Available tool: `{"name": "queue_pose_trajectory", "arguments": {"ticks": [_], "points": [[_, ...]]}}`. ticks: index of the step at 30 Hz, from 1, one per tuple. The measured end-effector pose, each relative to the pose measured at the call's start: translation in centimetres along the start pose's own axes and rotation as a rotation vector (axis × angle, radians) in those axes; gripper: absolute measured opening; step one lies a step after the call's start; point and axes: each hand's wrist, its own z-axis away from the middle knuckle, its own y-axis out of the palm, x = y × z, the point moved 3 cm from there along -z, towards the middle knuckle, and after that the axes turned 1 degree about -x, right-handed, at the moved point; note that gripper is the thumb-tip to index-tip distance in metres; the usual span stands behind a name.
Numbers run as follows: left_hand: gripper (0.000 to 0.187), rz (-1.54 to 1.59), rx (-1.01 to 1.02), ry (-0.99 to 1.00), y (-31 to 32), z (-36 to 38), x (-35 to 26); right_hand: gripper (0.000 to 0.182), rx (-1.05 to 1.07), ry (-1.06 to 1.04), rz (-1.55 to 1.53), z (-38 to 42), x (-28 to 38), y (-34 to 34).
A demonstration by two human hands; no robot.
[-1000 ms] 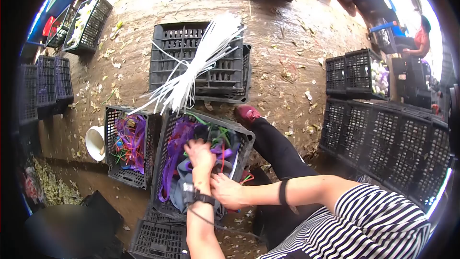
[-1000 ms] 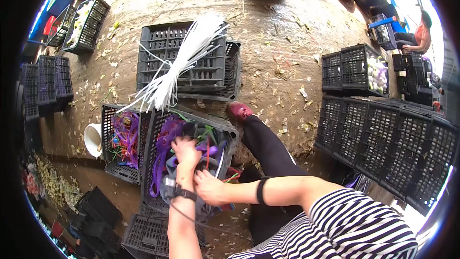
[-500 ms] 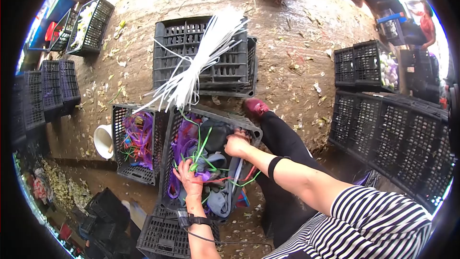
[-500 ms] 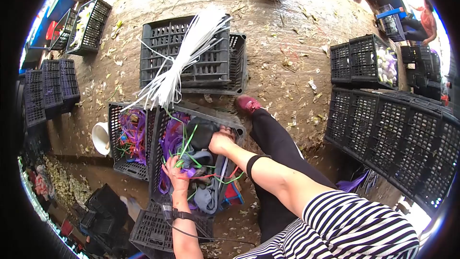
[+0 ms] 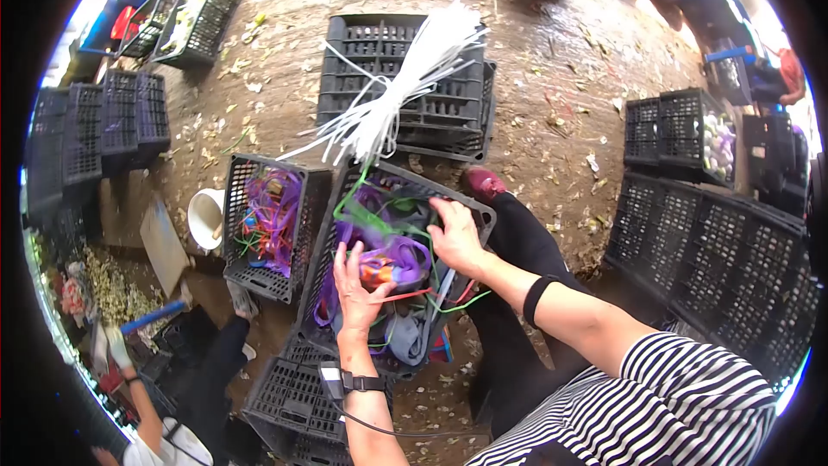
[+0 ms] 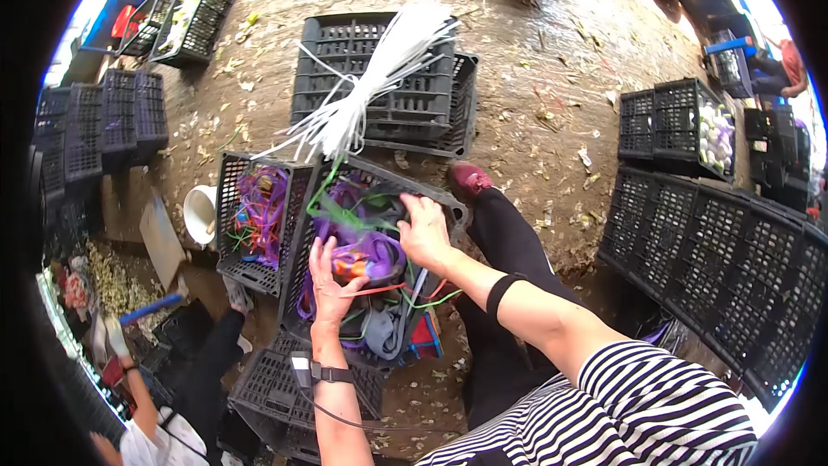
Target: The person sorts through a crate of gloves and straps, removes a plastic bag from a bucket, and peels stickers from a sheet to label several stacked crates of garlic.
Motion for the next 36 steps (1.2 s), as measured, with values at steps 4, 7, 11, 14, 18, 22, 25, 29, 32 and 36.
{"name": "queue_pose_trajectory", "arguments": {"ticks": [4, 7, 11, 14, 18, 22, 25, 29, 32, 36], "points": [[0.093, -0.081, -0.034, -0.091, -1.2, 3.1, -1.4, 0.068, 0.198, -0.035, -0.240, -1.8, 4.2, 0.3], [0.079, -0.080, -0.216, -0.180, -1.3, 6.1, -1.3, 0.093, 0.438, -0.172, 0.029, -3.1, 8.3, 1.7], [0.042, 0.226, -0.351, -0.411, 0.5, 10.0, -0.9, 0.080, 0.686, -0.102, 0.420, -4.5, 5.3, 5.0], [0.041, 0.159, -0.261, -0.295, 3.3, 11.0, -2.5, 0.068, 0.587, -0.050, 0.294, -5.3, 1.3, 4.8], [0.053, -0.228, -0.404, -0.269, 5.4, 10.9, -3.6, 0.066, 0.383, -0.225, 0.306, -2.1, 3.7, -0.4], [0.034, -0.032, -0.195, -0.530, 4.9, 12.1, -1.0, 0.066, 0.794, -0.409, 0.436, 5.8, 5.8, -2.2], [0.014, 0.103, -0.268, -0.584, 3.4, 13.5, -1.6, 0.039, 0.969, -0.588, 0.520, 10.4, 2.7, 0.1], [0.029, 0.071, -0.487, -0.490, 2.4, 14.3, -2.4, 0.011, 0.733, -0.471, 0.343, 8.0, 1.6, -0.6], [0.028, -0.069, -0.387, -0.441, 3.9, 13.1, -2.0, 0.019, 0.814, -0.291, 0.287, 7.6, 1.7, -1.6], [0.009, 0.044, -0.403, -0.457, 4.7, 13.2, -0.5, 0.037, 0.835, -0.466, 0.436, 10.0, 1.9, -1.4]]}}
